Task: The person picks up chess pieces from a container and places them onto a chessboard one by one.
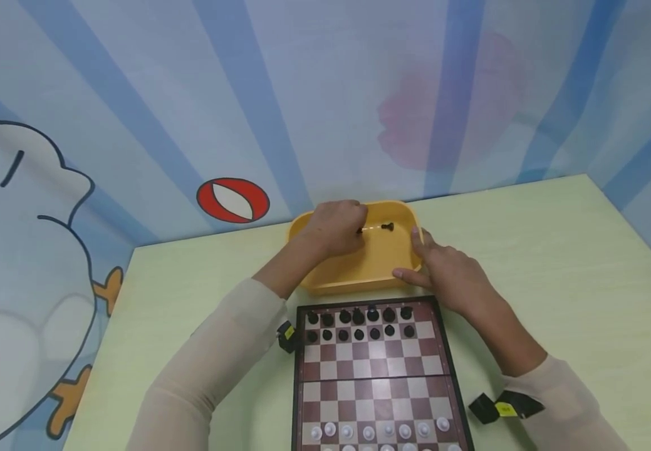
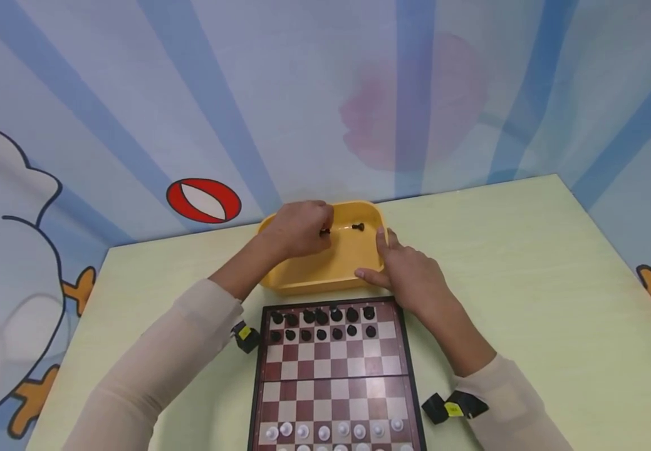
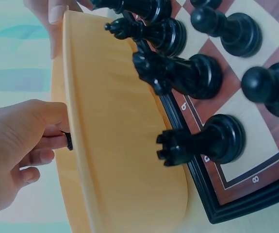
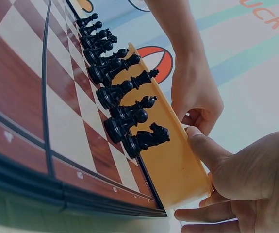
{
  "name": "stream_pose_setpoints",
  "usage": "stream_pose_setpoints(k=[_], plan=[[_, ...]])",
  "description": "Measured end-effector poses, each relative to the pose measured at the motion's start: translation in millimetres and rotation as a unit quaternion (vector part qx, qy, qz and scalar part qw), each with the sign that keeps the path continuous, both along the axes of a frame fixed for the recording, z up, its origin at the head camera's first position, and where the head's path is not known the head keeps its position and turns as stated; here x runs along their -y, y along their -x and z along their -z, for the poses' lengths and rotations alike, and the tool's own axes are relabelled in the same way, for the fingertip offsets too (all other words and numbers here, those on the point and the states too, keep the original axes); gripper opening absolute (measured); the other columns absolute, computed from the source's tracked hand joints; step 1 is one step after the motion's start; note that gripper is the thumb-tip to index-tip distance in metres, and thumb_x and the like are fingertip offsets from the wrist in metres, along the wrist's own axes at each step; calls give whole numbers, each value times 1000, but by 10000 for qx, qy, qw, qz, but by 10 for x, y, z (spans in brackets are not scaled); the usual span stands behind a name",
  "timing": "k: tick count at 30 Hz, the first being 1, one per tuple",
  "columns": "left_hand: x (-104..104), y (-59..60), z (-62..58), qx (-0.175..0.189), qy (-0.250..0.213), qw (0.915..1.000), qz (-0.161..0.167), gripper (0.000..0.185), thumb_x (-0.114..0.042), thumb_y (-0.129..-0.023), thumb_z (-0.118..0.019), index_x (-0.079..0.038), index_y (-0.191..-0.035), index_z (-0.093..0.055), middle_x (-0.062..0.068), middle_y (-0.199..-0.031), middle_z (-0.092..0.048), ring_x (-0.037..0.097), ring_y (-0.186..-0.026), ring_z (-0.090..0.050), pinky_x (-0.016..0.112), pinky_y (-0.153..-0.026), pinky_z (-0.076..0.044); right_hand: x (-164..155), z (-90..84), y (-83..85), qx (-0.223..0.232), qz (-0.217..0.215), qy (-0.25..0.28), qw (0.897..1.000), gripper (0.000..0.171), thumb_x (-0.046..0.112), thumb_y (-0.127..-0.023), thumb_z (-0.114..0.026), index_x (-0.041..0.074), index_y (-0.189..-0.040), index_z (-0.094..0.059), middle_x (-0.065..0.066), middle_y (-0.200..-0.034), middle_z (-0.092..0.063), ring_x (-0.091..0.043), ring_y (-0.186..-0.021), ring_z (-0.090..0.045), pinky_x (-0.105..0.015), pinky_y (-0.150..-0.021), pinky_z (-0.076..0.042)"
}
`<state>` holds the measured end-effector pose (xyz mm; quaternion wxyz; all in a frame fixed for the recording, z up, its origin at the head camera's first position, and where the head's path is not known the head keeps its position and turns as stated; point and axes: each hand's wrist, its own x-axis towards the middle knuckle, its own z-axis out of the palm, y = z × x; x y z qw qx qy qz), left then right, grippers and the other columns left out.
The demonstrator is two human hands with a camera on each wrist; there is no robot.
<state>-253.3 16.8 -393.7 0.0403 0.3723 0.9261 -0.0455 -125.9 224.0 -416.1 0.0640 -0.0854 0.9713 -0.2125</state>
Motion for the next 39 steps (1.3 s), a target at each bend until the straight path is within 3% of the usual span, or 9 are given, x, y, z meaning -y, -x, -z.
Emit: stream_pose_setpoints(k=[4,9,13,17,25,39], plan=[[39,-11,-6,179,-454,9988,24,29,-9,-93,-61,-17,-73,-41,-3,-71,-32,11,-63,-26,28,-56,-24,-13,-1,5,87,4,40,10000,96,52,-104,-64,-5,-166,-18,-38,-152,-49,-55,-120,-65,-63,-93,-55],[55,-43,-30,327,-915,9952,125,28,-6,-89,-62,-16,-74,-41,-3,-70,-30,11,-62,-24,28,-55,-21,-18,-1,17,74,-11,26,10000,97,52,-104,-64,-6,-166,-18,-38,-152,-50,-55,-119,-66,-63,-92,-56],[47,-94,-75,338,-1038,9938,200,11,-6,-91,-64,-14,-83,-60,-2,-77,-52,10,-65,-40,26,-57,-31,-18,4,20,53,-7,42,10000,96,52,-103,-64,-6,-165,-19,-38,-151,-50,-55,-119,-66,-63,-92,-56],[48,-174,-144,331,-1095,9927,387,8,-10,-94,-66,-13,-93,-73,1,-91,-68,11,-73,-53,26,-59,-39,-9,15,23,99,13,49,9999,96,52,-103,-64,-5,-166,-19,-37,-154,-48,-55,-122,-64,-64,-94,-55],[-4,-335,-266,300,-1282,9889,684,9,-14,-96,-71,-13,-100,-78,-1,-97,-74,11,-78,-62,26,-67,-50,-20,9,13,83,33,67,9999,96,52,-104,-64,-6,-165,-19,-39,-146,-54,-55,-119,-66,-64,-92,-55],[-71,-528,-409,197,-1163,9873,1065,6,-18,-97,-73,-15,-100,-78,-5,-93,-76,7,-73,-61,22,-66,-51,-26,49,32,60,8,225,9997,94,52,-104,-63,-3,-166,-19,-37,-141,-61,-50,-115,-69,-61,-90,-55]])
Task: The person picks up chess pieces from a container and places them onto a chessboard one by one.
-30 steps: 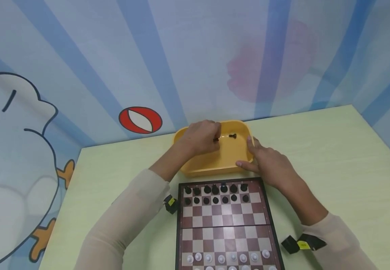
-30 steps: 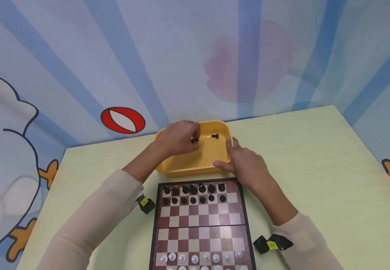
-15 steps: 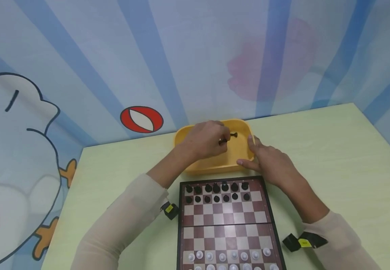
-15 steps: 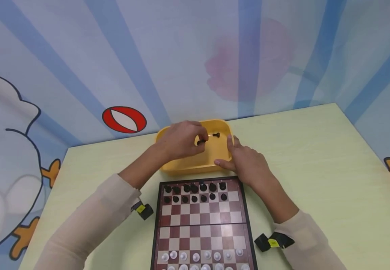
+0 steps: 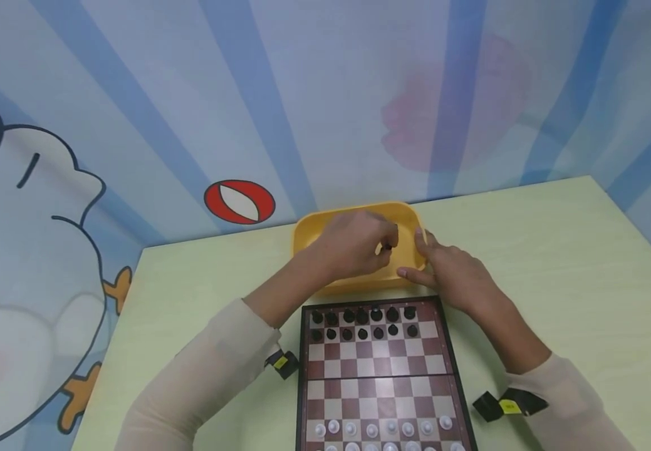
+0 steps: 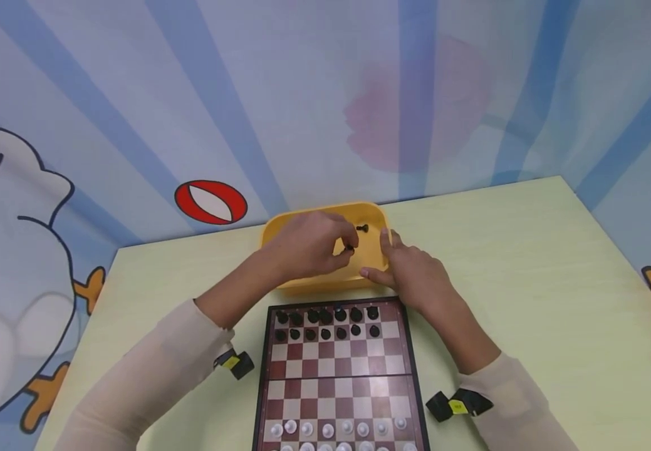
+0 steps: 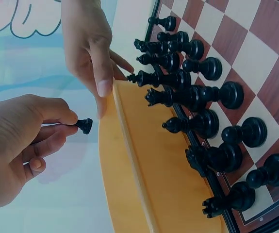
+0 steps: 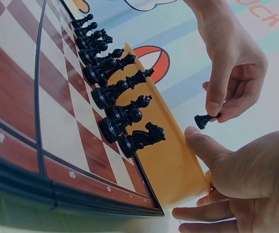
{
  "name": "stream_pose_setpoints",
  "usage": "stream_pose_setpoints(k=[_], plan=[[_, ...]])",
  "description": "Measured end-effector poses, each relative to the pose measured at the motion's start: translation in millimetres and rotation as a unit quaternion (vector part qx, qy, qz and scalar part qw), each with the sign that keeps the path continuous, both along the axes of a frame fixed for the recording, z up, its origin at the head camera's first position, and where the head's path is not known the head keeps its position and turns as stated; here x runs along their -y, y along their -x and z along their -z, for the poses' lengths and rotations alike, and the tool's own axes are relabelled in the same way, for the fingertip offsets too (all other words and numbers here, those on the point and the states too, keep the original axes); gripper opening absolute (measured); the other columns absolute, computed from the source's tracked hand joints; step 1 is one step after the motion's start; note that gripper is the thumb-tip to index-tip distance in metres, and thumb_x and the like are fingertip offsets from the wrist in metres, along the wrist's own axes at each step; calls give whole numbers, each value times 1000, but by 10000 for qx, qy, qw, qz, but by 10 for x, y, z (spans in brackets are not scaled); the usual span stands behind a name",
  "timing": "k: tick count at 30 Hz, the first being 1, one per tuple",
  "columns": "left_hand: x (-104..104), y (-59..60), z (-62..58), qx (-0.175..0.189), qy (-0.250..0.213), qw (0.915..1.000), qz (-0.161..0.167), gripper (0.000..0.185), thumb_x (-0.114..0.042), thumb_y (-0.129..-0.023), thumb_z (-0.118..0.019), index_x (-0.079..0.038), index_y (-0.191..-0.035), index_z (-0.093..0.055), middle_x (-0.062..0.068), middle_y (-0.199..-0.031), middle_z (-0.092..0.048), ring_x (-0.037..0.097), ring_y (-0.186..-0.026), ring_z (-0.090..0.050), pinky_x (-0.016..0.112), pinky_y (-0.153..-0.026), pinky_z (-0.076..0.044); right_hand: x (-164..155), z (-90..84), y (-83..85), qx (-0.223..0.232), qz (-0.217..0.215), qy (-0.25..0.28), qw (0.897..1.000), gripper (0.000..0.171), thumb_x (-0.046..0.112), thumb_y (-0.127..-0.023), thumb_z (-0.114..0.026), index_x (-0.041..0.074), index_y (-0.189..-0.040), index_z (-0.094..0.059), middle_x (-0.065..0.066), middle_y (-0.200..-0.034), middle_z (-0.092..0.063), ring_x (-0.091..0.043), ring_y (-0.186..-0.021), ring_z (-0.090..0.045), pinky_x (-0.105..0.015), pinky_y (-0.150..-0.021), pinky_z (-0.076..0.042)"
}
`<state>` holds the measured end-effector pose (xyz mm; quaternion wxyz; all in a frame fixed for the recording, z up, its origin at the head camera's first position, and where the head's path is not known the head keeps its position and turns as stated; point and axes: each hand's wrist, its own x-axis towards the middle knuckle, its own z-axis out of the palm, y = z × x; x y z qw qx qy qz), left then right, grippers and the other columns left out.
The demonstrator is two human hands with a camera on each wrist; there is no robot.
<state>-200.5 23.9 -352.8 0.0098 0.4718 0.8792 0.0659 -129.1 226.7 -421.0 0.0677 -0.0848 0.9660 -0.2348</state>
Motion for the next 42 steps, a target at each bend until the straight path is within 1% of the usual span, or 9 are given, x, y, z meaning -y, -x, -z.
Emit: stream_pose_setpoints(k=[7,10,15,20,23,27,31,36,42], plan=[[-43,-87,-25,-18,63,9999,133,6,-21,-98,-74,-16,-100,-77,-6,-93,-76,7,-73,-62,22,-65,-50,-21,12,11,-3,50,54,10000,95,53,-103,-64,-1,-167,-20,-34,-144,-60,-49,-115,-68,-60,-89,-55],[-51,-127,-39,90,90,9997,196,7,-22,-99,-74,-16,-100,-77,-6,-93,-76,7,-74,-61,21,-66,-50,-20,11,13,51,59,91,9999,94,53,-103,-64,0,-167,-20,-34,-148,-57,-49,-119,-67,-61,-93,-55],[-89,-193,-68,217,140,9993,260,8,-26,-99,-75,-19,-101,-78,-7,-93,-76,6,-74,-61,21,-69,-50,-43,-10,23,-24,-79,100,9999,90,47,-104,-65,-3,-166,-22,-32,-156,-49,-44,-113,-70,-57,-90,-56],[-145,-271,-86,252,192,9988,361,11,-29,-98,-76,-19,-100,-78,-7,-93,-77,4,-76,-62,21,-74,-51,-84,-24,39,47,-267,339,9991,85,35,-103,-70,-2,-165,-25,-28,-165,-37,-49,-137,-57,-62,-105,-51],[-184,-307,-88,258,210,9985,425,11,-29,-98,-77,-19,-101,-79,-8,-94,-77,3,-79,-64,20,-76,-52,-128,-30,53,127,-402,593,9974,84,29,-103,-72,-1,-166,-24,-27,-167,-34,-49,-139,-55,-62,-108,-49],[-241,-346,-85,220,267,9978,557,10,-27,-97,-77,-20,-103,-81,-10,-93,-78,1,-79,-65,19,-77,-52,-210,-43,61,234,-656,985,9927,77,26,-106,-68,1,-166,-28,-28,-163,-44,-49,-132,-62,-60,-104,-53],[-317,-387,-66,228,430,9965,676,11,-27,-97,-77,-21,-105,-81,-11,-92,-77,2,-74,-63,18,-73,-51,-288,-80,42,384,-798,1129,9896,78,24,-106,-68,5,-168,-25,-27,-153,-56,-49,-133,-61,-60,-103,-54],[-394,-420,-33,180,691,9947,743,15,-32,-97,-78,-23,-109,-82,-13,-96,-79,2,-78,-67,20,-75,-54,-321,-130,37,543,-770,1116,9893,84,21,-103,-71,8,-169,-20,-26,-154,-56,-46,-137,-59,-59,-104,-54],[-440,-452,7,174,875,9929,787,16,-35,-97,-78,-24,-109,-82,-13,-96,-79,3,-82,-68,21,-79,-55,-303,-174,31,585,-715,1004,9907,69,20,-107,-65,5,-165,-33,-25,-151,-59,-46,-140,-57,-61,-106,-52]])
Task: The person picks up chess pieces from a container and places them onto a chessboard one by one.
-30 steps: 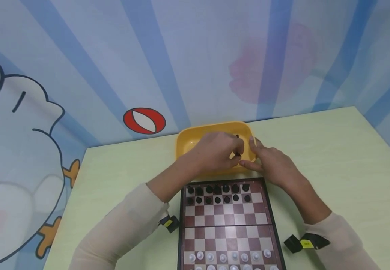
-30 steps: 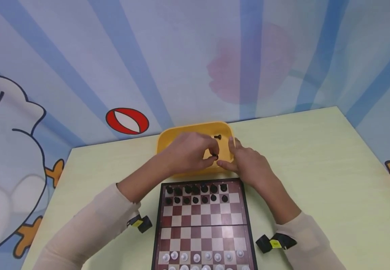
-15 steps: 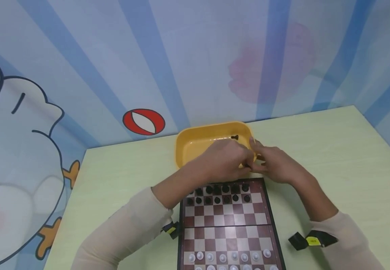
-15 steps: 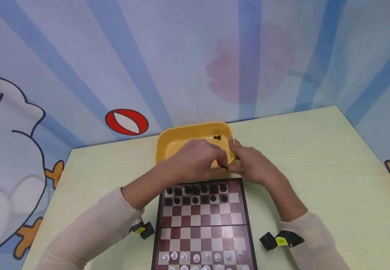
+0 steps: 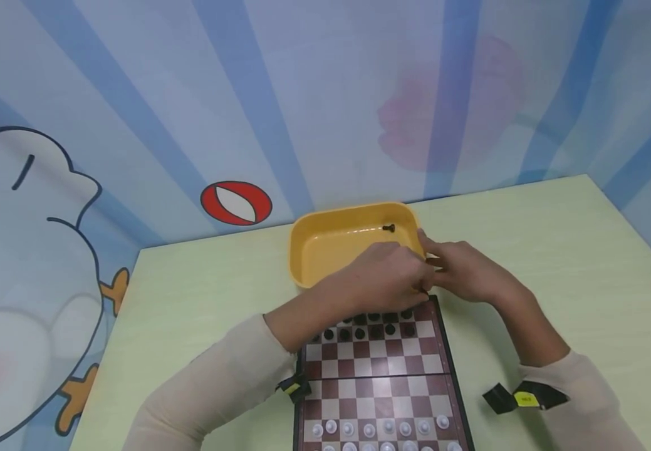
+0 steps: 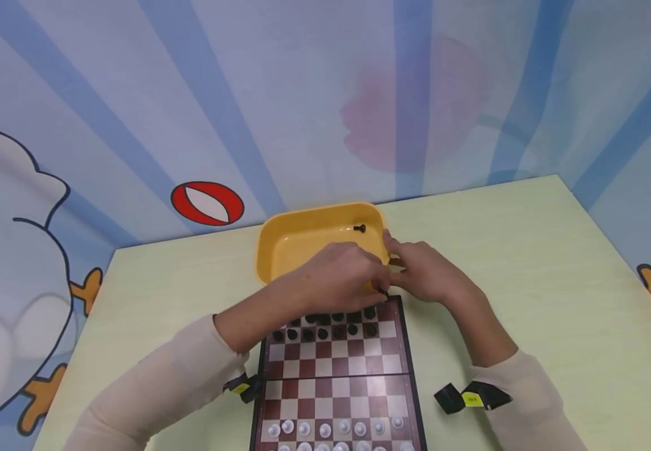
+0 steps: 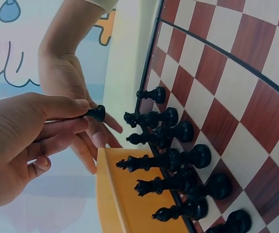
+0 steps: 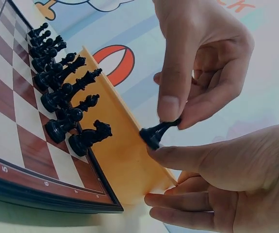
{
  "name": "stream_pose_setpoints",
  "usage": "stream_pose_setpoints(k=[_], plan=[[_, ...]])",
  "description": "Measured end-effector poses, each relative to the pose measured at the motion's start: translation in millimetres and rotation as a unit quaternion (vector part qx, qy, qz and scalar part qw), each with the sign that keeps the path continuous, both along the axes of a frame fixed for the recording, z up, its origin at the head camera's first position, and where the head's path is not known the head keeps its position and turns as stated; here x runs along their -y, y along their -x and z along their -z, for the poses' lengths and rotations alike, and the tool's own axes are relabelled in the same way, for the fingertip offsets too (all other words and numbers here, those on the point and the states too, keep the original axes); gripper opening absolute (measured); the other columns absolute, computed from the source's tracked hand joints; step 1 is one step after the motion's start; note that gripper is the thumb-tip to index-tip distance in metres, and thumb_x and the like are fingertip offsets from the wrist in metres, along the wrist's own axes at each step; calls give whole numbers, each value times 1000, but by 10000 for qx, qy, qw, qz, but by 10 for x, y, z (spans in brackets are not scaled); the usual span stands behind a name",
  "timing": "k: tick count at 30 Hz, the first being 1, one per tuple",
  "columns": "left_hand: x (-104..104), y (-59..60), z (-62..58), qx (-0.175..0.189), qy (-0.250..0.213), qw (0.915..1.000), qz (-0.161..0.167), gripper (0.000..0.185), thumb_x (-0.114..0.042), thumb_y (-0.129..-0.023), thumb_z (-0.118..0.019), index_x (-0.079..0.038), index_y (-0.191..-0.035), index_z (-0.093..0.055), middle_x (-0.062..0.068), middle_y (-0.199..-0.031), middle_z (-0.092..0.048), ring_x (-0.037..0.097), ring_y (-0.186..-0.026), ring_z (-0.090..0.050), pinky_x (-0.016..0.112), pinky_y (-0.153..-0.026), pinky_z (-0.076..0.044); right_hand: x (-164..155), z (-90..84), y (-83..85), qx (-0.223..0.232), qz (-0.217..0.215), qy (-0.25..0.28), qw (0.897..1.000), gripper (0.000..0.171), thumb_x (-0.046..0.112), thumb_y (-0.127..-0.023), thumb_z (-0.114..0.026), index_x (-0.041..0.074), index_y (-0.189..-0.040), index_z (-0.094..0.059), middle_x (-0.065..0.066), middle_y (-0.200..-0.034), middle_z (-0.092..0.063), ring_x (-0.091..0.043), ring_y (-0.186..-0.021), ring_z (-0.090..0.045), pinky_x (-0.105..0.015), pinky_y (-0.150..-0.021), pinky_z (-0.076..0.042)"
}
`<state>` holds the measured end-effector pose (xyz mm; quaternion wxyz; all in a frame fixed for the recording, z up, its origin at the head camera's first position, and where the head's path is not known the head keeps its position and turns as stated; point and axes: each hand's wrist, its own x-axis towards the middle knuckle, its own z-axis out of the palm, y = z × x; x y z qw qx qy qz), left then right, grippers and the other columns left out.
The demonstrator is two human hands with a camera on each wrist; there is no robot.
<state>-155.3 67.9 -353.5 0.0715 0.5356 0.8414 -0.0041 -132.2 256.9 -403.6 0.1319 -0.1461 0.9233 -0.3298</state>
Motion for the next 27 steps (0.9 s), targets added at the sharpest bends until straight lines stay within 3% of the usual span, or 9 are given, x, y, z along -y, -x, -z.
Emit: stream_pose_setpoints(k=[9,16,27], plan=[[-51,-41,141,222,143,9996,69,12,-35,-99,-76,-24,-100,-79,-13,-85,-72,4,-73,-60,22,-69,-52,9,13,0,87,82,-48,9999,58,21,-111,-58,3,-162,-39,-25,-151,-59,-46,-138,-58,-60,-106,-52],[-46,-49,256,189,157,9997,20,9,-32,-99,-76,-24,-96,-79,-16,-79,-67,3,-71,-58,20,-63,-49,34,0,26,117,91,-113,9998,58,23,-110,-59,2,-161,-42,-25,-151,-59,-44,-139,-58,-59,-108,-51],[-58,-49,307,168,133,9997,94,7,-27,-99,-74,-23,-95,-77,-14,-79,-65,4,-69,-57,21,-60,-47,33,5,22,192,174,-117,9996,59,25,-110,-59,3,-162,-40,-24,-152,-57,-43,-139,-58,-59,-109,-51]])
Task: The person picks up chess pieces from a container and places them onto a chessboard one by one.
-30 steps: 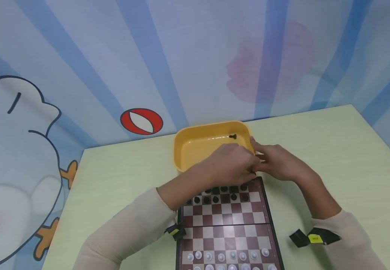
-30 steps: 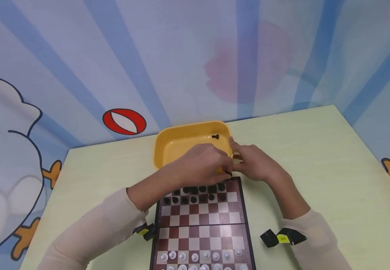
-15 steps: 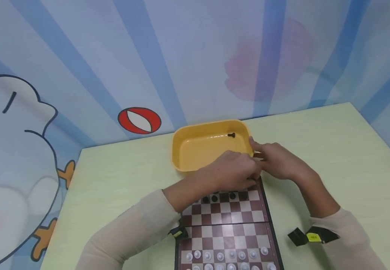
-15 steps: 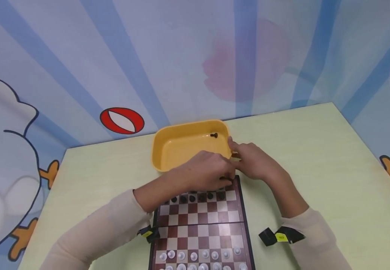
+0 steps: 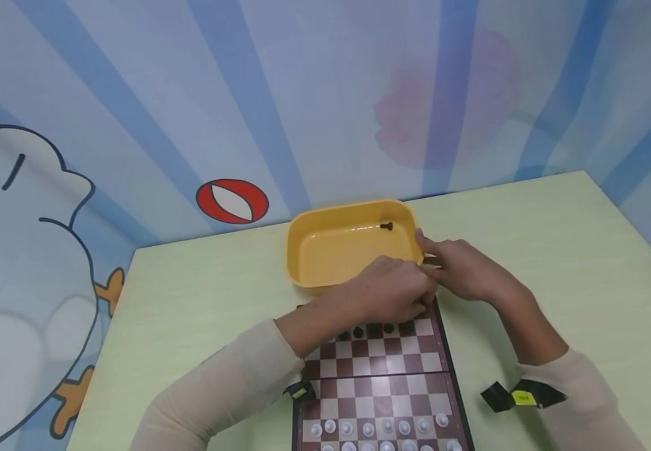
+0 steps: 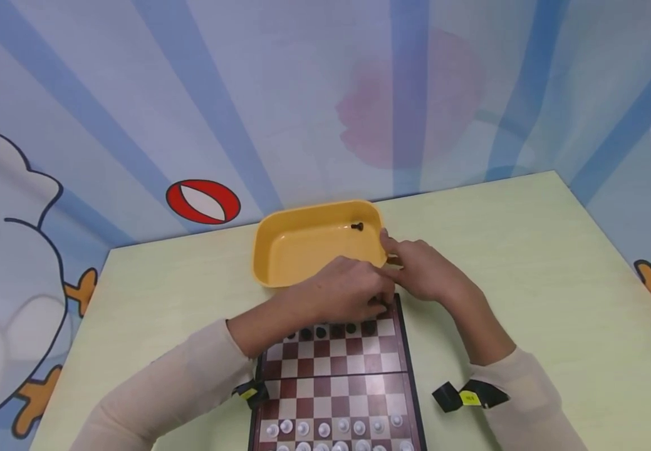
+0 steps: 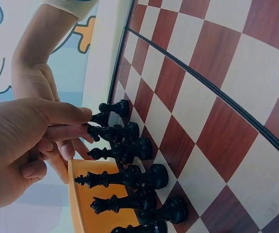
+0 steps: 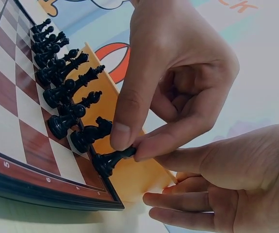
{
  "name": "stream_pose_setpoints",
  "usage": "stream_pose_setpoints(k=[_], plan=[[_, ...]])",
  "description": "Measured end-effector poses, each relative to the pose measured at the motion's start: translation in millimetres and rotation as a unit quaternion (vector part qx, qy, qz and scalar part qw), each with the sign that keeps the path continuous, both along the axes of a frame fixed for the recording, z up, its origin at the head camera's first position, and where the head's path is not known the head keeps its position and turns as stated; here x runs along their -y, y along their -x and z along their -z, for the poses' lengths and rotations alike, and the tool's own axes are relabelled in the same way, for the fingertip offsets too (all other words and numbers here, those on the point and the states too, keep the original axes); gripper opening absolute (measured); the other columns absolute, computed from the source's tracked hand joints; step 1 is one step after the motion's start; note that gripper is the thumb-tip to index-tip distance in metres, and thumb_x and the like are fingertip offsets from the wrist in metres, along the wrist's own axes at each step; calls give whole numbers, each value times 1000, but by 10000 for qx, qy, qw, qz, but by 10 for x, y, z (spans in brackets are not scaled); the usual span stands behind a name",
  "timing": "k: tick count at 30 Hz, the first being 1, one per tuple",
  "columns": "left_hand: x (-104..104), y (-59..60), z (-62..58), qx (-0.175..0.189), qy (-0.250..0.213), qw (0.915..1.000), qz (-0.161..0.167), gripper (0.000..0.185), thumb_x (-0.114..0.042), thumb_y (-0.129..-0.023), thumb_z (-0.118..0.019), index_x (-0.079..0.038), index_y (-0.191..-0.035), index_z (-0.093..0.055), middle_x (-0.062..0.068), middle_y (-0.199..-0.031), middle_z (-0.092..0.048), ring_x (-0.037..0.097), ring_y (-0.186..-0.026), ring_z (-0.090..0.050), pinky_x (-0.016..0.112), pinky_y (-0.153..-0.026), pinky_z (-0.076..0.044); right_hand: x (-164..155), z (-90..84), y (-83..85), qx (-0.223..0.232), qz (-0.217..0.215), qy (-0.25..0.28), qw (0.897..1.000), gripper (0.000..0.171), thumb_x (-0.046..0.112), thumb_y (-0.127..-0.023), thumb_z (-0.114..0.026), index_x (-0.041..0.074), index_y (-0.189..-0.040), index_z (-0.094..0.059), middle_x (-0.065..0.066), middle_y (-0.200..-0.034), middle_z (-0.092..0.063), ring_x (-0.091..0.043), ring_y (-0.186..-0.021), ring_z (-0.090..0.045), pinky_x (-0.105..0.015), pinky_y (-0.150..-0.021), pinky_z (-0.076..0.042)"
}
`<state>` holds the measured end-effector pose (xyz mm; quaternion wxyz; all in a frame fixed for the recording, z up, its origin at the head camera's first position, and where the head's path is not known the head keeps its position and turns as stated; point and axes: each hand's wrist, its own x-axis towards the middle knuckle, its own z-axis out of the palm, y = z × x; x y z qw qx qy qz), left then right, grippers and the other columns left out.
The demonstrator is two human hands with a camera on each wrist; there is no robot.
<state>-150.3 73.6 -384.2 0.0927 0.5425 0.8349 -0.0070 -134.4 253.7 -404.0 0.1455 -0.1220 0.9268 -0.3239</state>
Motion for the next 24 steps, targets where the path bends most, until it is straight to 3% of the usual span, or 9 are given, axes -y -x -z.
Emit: stream_pose_setpoints(k=[24], plan=[[16,-61,61,94,-64,9999,20,12,-28,-99,-74,-23,-89,-73,-13,-75,-61,5,-69,-54,21,-59,-44,41,-26,-67,-17,-21,-68,10000,59,24,-110,-59,2,-161,-40,-24,-151,-59,-42,-138,-59,-57,-105,-53]])
